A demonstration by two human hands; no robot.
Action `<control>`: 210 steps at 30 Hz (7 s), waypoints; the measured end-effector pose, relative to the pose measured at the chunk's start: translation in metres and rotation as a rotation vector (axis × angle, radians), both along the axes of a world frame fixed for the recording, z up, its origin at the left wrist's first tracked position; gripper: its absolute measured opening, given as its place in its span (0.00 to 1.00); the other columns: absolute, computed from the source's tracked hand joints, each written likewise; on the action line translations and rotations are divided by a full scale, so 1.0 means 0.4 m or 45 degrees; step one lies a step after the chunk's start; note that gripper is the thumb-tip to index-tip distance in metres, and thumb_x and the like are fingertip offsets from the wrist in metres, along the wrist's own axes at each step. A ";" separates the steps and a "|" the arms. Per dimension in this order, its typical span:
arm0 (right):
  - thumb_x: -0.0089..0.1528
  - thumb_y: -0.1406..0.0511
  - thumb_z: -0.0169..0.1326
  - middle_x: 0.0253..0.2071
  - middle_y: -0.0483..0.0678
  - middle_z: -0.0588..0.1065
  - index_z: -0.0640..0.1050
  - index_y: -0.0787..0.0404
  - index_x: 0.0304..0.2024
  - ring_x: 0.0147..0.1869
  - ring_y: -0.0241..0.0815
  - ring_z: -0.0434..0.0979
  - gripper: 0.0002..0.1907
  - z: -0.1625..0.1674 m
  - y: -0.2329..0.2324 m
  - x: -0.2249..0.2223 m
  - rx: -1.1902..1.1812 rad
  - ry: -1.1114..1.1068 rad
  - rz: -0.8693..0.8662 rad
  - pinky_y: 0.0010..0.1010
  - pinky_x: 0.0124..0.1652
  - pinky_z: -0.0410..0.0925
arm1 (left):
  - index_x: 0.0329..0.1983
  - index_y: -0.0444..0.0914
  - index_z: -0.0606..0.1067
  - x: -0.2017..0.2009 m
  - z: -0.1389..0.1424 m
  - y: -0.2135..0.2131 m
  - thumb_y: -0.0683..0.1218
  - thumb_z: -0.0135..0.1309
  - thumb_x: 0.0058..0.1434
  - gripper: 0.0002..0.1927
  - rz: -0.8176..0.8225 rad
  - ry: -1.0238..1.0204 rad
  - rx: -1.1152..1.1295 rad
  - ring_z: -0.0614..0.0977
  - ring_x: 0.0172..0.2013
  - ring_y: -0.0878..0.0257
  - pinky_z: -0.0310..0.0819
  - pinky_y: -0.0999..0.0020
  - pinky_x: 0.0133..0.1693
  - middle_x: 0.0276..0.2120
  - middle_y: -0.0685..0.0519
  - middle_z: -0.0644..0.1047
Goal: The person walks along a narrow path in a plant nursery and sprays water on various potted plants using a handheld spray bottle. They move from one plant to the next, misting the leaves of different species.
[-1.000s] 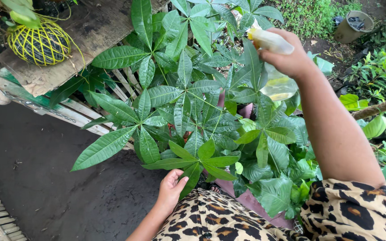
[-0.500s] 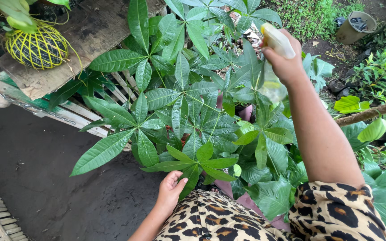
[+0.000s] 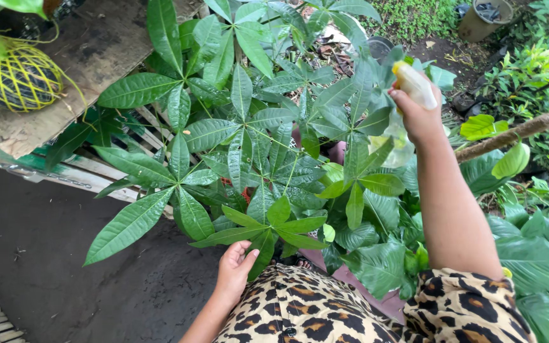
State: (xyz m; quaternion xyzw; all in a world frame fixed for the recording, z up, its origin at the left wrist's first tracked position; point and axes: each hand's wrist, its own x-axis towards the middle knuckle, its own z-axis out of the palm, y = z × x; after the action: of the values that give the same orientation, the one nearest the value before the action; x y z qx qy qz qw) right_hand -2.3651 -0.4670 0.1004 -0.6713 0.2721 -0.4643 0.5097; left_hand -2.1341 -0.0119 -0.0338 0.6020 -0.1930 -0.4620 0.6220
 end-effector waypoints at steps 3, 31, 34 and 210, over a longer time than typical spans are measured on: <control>0.59 0.70 0.62 0.43 0.43 0.77 0.78 0.63 0.53 0.43 0.33 0.75 0.18 -0.053 0.044 -0.065 0.151 -0.033 -0.305 0.26 0.44 0.67 | 0.44 0.31 0.74 -0.011 -0.004 -0.001 0.34 0.55 0.62 0.08 0.034 0.012 -0.036 0.78 0.41 0.70 0.72 0.74 0.46 0.39 0.55 0.79; 0.63 0.73 0.58 0.46 0.45 0.74 0.74 0.68 0.56 0.51 0.36 0.74 0.18 -0.283 0.341 -0.414 0.224 -0.407 -0.758 0.28 0.55 0.67 | 0.48 0.36 0.72 -0.136 0.248 -0.105 0.39 0.51 0.68 0.07 0.152 0.372 -0.331 0.83 0.39 0.59 0.82 0.53 0.44 0.41 0.48 0.80; 0.62 0.73 0.57 0.46 0.45 0.75 0.73 0.66 0.56 0.51 0.36 0.76 0.19 -0.297 0.365 -0.444 0.292 -0.467 -0.699 0.28 0.56 0.68 | 0.47 0.36 0.72 -0.170 0.277 -0.129 0.39 0.52 0.67 0.06 0.092 0.424 -0.343 0.83 0.39 0.59 0.83 0.51 0.44 0.41 0.49 0.80; 0.60 0.68 0.59 0.37 0.47 0.76 0.77 0.60 0.41 0.43 0.50 0.73 0.07 -0.460 1.352 -0.301 -0.011 0.673 -1.024 0.39 0.47 0.68 | 0.65 0.36 0.68 -0.252 -0.177 0.325 0.42 0.53 0.66 0.24 -1.190 -0.097 0.128 0.78 0.52 0.63 0.74 0.66 0.54 0.58 0.49 0.77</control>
State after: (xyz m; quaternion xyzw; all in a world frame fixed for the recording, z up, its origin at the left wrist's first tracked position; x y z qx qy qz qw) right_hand -2.4856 0.0740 -0.0837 -0.6098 0.6285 -0.4393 0.2003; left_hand -2.2348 0.1180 -0.1047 0.4966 -0.4434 -0.6787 0.3100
